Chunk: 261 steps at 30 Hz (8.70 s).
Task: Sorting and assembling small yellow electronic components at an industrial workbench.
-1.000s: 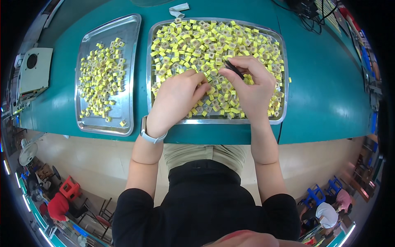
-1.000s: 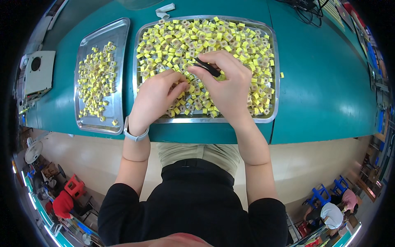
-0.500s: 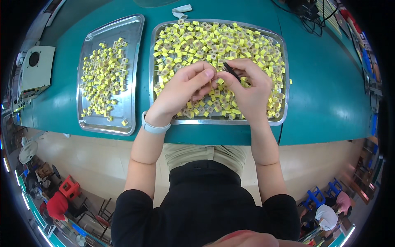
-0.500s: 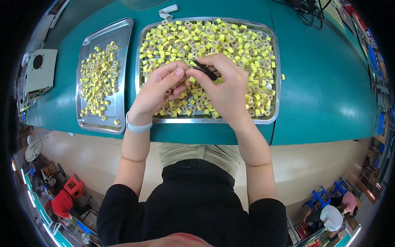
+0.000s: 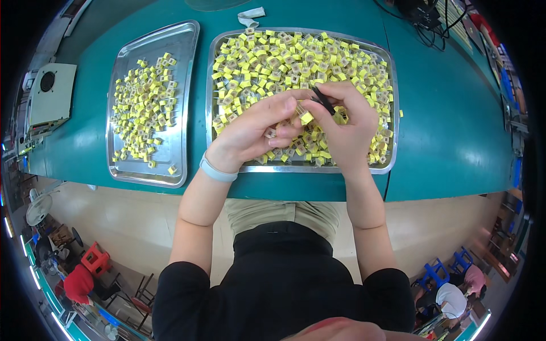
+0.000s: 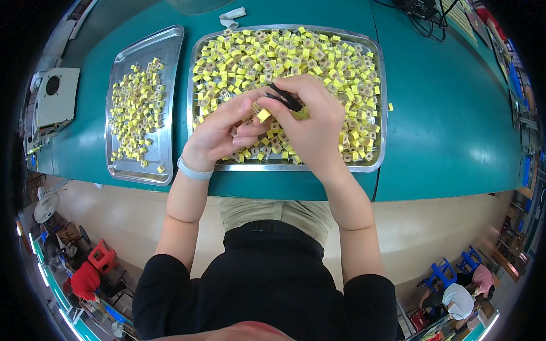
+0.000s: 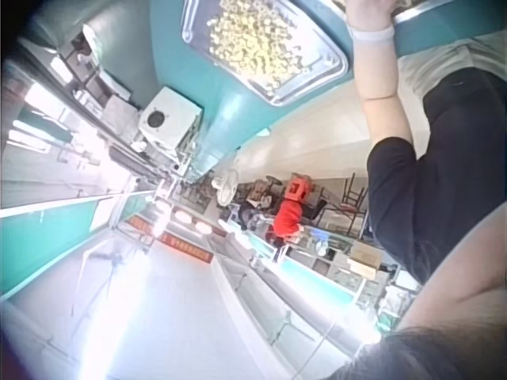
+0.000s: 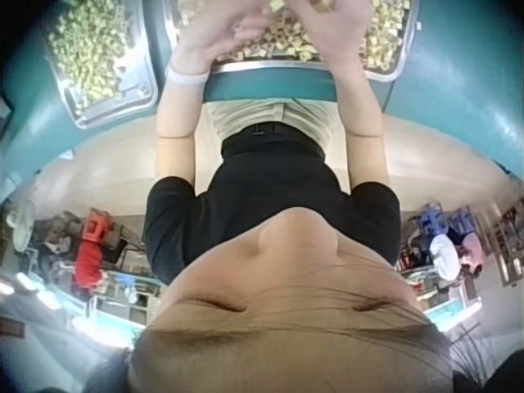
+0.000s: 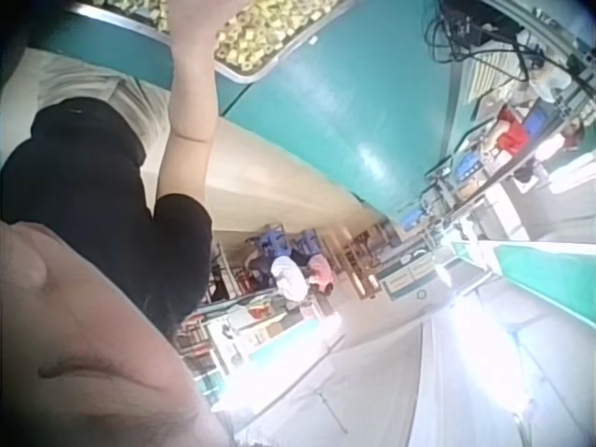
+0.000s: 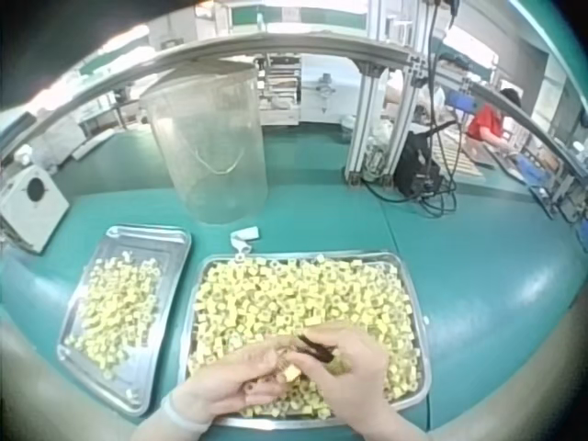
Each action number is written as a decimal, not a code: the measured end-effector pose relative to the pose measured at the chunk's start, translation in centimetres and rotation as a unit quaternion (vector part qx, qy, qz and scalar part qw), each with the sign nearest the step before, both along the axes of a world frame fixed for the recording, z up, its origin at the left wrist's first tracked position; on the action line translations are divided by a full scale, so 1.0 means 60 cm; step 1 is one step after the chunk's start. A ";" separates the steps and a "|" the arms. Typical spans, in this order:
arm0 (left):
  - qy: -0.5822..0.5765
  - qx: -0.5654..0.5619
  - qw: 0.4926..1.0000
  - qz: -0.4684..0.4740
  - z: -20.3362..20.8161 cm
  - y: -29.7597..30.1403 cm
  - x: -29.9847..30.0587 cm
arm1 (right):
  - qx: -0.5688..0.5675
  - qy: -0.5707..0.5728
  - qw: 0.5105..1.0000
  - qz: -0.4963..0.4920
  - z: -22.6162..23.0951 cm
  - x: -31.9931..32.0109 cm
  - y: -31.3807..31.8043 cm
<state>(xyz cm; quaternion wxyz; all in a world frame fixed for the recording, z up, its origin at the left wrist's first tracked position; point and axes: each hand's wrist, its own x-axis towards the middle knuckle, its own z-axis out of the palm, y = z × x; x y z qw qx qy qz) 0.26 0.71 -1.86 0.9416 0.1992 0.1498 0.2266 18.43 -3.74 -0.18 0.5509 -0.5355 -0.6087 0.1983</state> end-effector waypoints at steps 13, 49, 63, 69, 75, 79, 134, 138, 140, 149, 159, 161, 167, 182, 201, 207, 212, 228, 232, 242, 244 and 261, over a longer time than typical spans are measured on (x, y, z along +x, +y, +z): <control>0.088 0.065 0.994 0.009 0.009 -0.006 0.012 | 0.072 -0.098 0.991 -0.058 -0.005 -0.011 0.000; 0.254 0.302 0.890 0.228 0.012 -0.002 0.009 | -0.062 -0.059 0.996 0.007 0.015 -0.020 -0.016; 0.226 0.254 0.924 0.172 0.009 0.000 0.008 | -0.025 -0.081 0.995 0.044 0.016 -0.019 -0.013; 0.220 0.205 0.936 0.184 0.015 -0.001 0.009 | -0.014 -0.077 0.996 0.039 0.015 -0.016 -0.013; 0.248 0.196 0.935 0.164 0.015 -0.001 0.008 | -0.018 -0.093 0.993 0.064 0.018 -0.016 -0.013; 0.243 0.187 0.938 0.160 0.014 -0.001 0.008 | -0.022 -0.091 0.992 0.081 0.016 -0.017 -0.014; 0.100 0.152 0.976 0.121 0.012 0.021 0.001 | -0.087 -0.282 0.951 -0.092 -0.016 0.009 0.020; 0.145 0.147 0.971 0.121 0.029 0.021 -0.011 | -0.092 -0.276 0.954 -0.072 -0.008 -0.006 0.028; 0.187 0.137 0.966 0.112 0.034 0.016 -0.016 | -0.088 -0.286 0.952 -0.063 -0.016 -0.005 0.028; 0.172 0.157 0.966 0.114 0.018 -0.006 0.002 | -0.059 -0.315 0.944 -0.071 -0.040 0.014 -0.007; 0.183 0.189 0.956 0.130 0.004 0.007 0.007 | -0.088 -0.188 0.978 -0.024 -0.002 -0.004 0.004; 0.203 0.209 0.947 0.138 0.001 0.006 0.008 | -0.081 -0.164 0.983 -0.010 0.000 -0.008 0.005; 0.220 0.242 0.932 0.156 0.003 -0.001 0.012 | -0.031 -0.143 0.989 0.013 0.003 -0.020 -0.003; 0.145 0.212 0.954 0.153 0.018 -0.001 0.009 | 0.039 -0.167 0.985 -0.004 0.012 -0.031 -0.010; 0.138 0.188 0.956 0.180 0.025 -0.004 0.000 | 0.001 -0.132 0.991 0.023 0.011 -0.038 -0.009; 0.126 0.201 0.952 0.194 0.016 -0.001 0.003 | -0.005 -0.143 0.989 0.024 0.003 -0.032 -0.007; 0.139 0.195 0.950 0.200 0.017 -0.002 0.003 | -0.005 -0.148 0.989 0.019 0.000 -0.031 -0.007; 0.157 0.185 0.949 0.200 0.008 0.002 0.003 | -0.034 -0.121 0.992 0.017 -0.012 -0.026 -0.007; 0.158 0.186 0.950 0.196 0.007 0.003 0.001 | -0.036 -0.122 0.992 0.017 -0.014 -0.024 -0.006; 0.151 0.186 0.950 0.202 0.011 0.001 -0.002 | -0.051 -0.097 0.994 0.025 -0.009 -0.031 -0.007; 0.152 0.188 0.949 0.204 0.012 0.001 -0.002 | -0.066 -0.098 0.993 0.022 -0.009 -0.030 -0.008; 0.160 0.187 0.945 0.215 0.010 0.003 0.003 | -0.060 -0.108 0.992 0.032 -0.012 -0.025 -0.005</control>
